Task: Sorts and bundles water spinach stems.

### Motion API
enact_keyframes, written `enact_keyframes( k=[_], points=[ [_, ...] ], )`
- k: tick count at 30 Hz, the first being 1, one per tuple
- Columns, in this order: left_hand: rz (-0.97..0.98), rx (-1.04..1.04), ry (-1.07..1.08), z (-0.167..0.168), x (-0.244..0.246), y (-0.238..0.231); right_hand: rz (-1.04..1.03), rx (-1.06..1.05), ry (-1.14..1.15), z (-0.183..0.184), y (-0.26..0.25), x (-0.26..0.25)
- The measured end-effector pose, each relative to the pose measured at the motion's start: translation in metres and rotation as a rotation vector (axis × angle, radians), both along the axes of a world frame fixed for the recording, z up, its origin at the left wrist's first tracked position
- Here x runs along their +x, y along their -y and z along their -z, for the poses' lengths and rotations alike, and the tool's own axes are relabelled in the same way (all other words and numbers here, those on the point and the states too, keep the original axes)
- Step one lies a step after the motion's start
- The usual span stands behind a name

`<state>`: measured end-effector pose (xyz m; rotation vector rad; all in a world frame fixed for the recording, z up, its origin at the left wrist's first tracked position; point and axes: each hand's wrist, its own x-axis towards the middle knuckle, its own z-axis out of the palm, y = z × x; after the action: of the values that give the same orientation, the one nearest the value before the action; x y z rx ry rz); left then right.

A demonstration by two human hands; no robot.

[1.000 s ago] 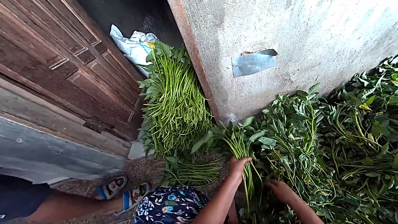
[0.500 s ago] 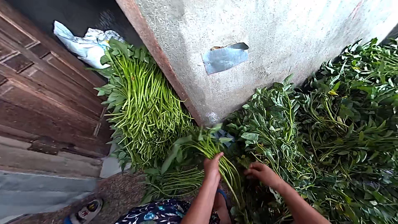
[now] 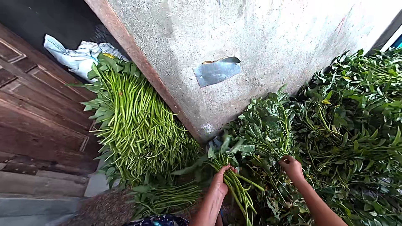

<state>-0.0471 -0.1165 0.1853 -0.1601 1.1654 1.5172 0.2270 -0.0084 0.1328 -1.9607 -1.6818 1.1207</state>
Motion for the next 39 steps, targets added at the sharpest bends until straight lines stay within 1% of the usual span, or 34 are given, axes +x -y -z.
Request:
enact_keyframes(
  k=[3,6,8,10,12,14,18,20,21,24,26,29,30,31,32,34,35,36,37,39],
  points=[
    [0.079,-0.021,0.010,0.007,0.013,0.002,-0.042,-0.038,-0.322,-0.023,0.017,0.004],
    [0.172,-0.056,-0.069,0.019,0.031,0.001,-0.139,-0.015,-0.505,-0.033,0.050,-0.017],
    [0.221,-0.046,-0.102,0.020,0.040,-0.002,-0.206,0.011,-0.507,-0.035,0.073,-0.035],
    [0.231,-0.015,-0.115,0.018,0.042,-0.005,-0.272,0.035,-0.455,-0.033,0.093,-0.049],
    [0.233,0.004,-0.138,0.014,0.040,-0.006,-0.297,0.063,-0.401,-0.032,0.106,-0.057],
    [0.221,0.020,-0.148,0.012,0.037,-0.005,-0.299,0.066,-0.398,-0.032,0.111,-0.058],
    [0.273,0.045,-0.152,0.004,0.031,-0.003,-0.314,-0.103,-0.459,-0.043,0.106,-0.056],
    [0.319,0.049,-0.194,0.002,0.030,-0.003,-0.291,-0.230,-0.549,-0.046,0.105,-0.057],
    [0.337,0.057,-0.229,0.001,0.029,-0.003,-0.254,-0.300,-0.638,-0.046,0.105,-0.057],
    [0.345,0.073,-0.304,0.003,0.028,-0.003,-0.061,-0.422,-0.949,-0.041,0.106,-0.060],
    [0.316,0.073,-0.318,0.000,0.029,-0.002,0.052,-0.432,-1.023,-0.042,0.105,-0.067],
    [0.192,0.034,-0.368,-0.001,0.029,-0.001,0.170,-0.334,-1.066,-0.041,0.109,-0.076],
    [0.147,0.011,-0.384,0.000,0.027,-0.002,0.184,-0.295,-1.059,-0.040,0.109,-0.077],
    [0.109,-0.010,-0.400,0.001,0.024,-0.002,0.166,-0.257,-0.992,-0.039,0.109,-0.075],
    [0.084,-0.025,-0.421,0.002,0.020,-0.003,0.088,-0.217,-0.833,-0.039,0.108,-0.070],
    [0.071,-0.045,-0.476,0.001,0.015,-0.002,-0.213,-0.154,-0.284,-0.042,0.100,-0.056],
    [0.080,-0.050,-0.505,0.000,0.015,0.000,-0.319,-0.113,-0.086,-0.045,0.096,-0.054],
    [0.098,-0.051,-0.533,-0.001,0.017,0.001,-0.365,-0.037,0.015,-0.049,0.095,-0.057],
    [0.119,-0.042,-0.559,-0.002,0.021,0.003,-0.383,0.059,0.051,-0.055,0.096,-0.064],
    [0.153,-0.011,-0.597,-0.005,0.029,0.008,-0.420,0.210,0.026,-0.064,0.100,-0.085]
  ],
)
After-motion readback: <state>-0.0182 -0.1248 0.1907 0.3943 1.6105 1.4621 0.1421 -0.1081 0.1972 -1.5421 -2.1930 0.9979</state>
